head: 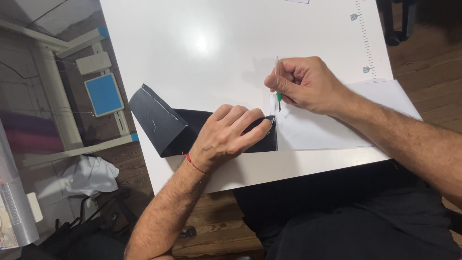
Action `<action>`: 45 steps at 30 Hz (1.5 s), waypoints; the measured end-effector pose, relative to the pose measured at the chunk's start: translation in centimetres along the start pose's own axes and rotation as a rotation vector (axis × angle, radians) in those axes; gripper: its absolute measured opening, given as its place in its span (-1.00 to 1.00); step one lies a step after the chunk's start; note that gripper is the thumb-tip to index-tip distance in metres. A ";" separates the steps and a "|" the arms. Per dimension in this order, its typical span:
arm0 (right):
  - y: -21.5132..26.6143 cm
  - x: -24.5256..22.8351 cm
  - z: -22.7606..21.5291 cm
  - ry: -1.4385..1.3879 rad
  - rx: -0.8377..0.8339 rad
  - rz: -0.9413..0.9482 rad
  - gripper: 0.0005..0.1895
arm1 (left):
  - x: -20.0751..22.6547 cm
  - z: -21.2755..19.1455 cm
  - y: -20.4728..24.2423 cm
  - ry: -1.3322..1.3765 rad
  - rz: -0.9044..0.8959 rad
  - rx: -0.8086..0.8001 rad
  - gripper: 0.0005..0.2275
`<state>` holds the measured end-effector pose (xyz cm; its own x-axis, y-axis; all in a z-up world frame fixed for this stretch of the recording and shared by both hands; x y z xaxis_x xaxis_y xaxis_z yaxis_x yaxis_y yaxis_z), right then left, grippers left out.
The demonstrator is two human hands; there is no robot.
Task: Using a seam ripper to remove stitches from leather components
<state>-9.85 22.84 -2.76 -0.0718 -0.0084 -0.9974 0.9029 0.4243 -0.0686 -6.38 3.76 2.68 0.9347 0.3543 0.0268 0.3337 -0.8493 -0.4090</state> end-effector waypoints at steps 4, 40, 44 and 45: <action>-0.3 -0.3 0.4 0.005 -0.042 0.031 -0.64 | 0.1 0.2 0.0 -0.043 0.000 0.016 -0.98; -0.4 -1.5 0.4 -0.005 0.083 0.207 -0.58 | -1.0 -0.2 -0.3 0.342 -0.141 -0.101 -0.94; -0.3 -0.9 -0.2 -0.137 0.138 0.195 -0.72 | -0.9 -0.5 -0.3 0.299 -0.015 -0.081 -0.92; -0.4 -0.8 -0.3 -0.195 0.143 0.169 -0.76 | -0.8 -0.7 -0.4 0.290 0.022 -0.069 -0.98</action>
<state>-10.27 22.96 -1.91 0.1555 -0.1285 -0.9795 0.9466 0.3027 0.1106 -7.19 3.53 3.43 0.9342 0.2176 0.2826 0.3117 -0.8834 -0.3499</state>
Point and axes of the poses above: each hand's wrist, its own y-axis away from the middle knuckle, its own z-axis out of the palm, x = y × z, the point moved 4 cm from there along -y, towards the middle knuckle, and after that the axes turned 11 degrees about -x, right-handed, at the moved point
